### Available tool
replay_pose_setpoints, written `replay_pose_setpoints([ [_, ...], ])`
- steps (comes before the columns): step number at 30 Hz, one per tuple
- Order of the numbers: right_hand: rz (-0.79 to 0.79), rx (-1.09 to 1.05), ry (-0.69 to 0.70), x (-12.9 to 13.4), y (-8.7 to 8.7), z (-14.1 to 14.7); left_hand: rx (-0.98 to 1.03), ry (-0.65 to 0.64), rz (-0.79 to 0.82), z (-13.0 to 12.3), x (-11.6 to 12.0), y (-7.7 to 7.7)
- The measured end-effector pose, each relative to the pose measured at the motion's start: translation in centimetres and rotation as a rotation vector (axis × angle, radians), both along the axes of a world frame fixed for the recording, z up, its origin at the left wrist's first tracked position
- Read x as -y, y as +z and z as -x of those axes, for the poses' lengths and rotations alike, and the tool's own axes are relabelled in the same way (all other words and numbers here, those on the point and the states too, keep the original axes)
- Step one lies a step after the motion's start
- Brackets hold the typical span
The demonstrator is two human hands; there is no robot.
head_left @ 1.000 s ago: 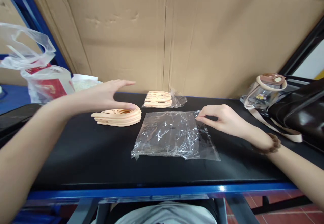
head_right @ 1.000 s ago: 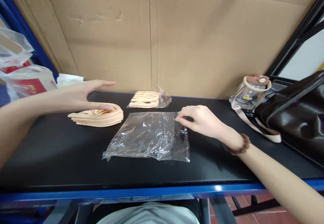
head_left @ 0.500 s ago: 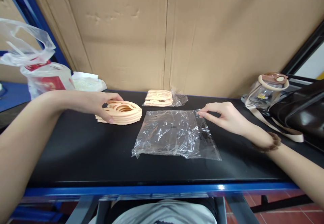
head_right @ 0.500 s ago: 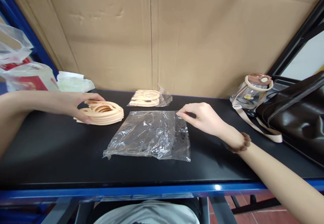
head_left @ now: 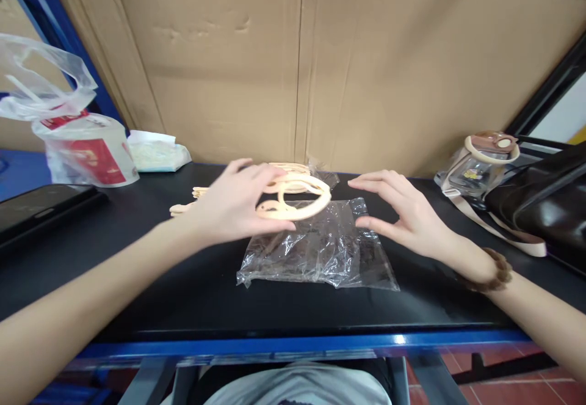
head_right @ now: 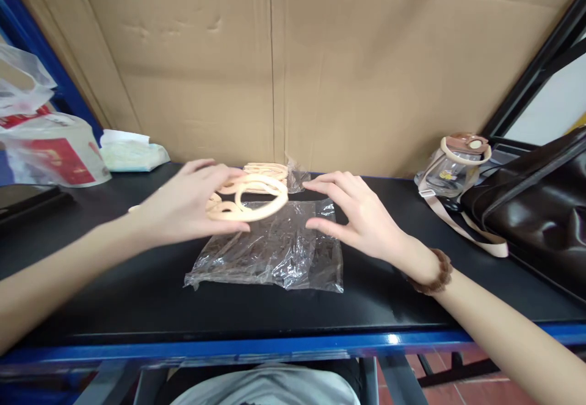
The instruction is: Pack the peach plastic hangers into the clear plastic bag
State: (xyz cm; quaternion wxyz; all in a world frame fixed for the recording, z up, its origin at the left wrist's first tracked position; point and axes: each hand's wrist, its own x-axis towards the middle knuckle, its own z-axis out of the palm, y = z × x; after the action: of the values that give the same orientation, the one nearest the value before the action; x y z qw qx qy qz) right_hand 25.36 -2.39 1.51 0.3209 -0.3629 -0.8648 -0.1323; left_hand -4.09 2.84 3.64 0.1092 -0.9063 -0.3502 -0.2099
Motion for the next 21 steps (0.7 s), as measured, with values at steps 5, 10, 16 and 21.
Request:
replay_pose_setpoints([
  [5, 0.146, 0.01, 0.159, 1.2, -0.2, 1.3, -0.034, -0.178, -0.083, -2.2, 1.9, -2.6],
  [10, 0.214, -0.018, 0.177, 1.3, -0.9, 2.1, 0.022, -0.221, -0.106, -2.3, 2.4, -2.9],
  [16, 0.326, -0.112, 0.205, 0.8, -1.5, 2.0, 0.041, -0.208, -0.061, -2.6, 2.5, -3.2],
  [21, 0.26, -0.068, 0.189, 0.7, -1.4, 2.1, 0.042, -0.186, -0.003, -2.8, 2.5, -3.4],
])
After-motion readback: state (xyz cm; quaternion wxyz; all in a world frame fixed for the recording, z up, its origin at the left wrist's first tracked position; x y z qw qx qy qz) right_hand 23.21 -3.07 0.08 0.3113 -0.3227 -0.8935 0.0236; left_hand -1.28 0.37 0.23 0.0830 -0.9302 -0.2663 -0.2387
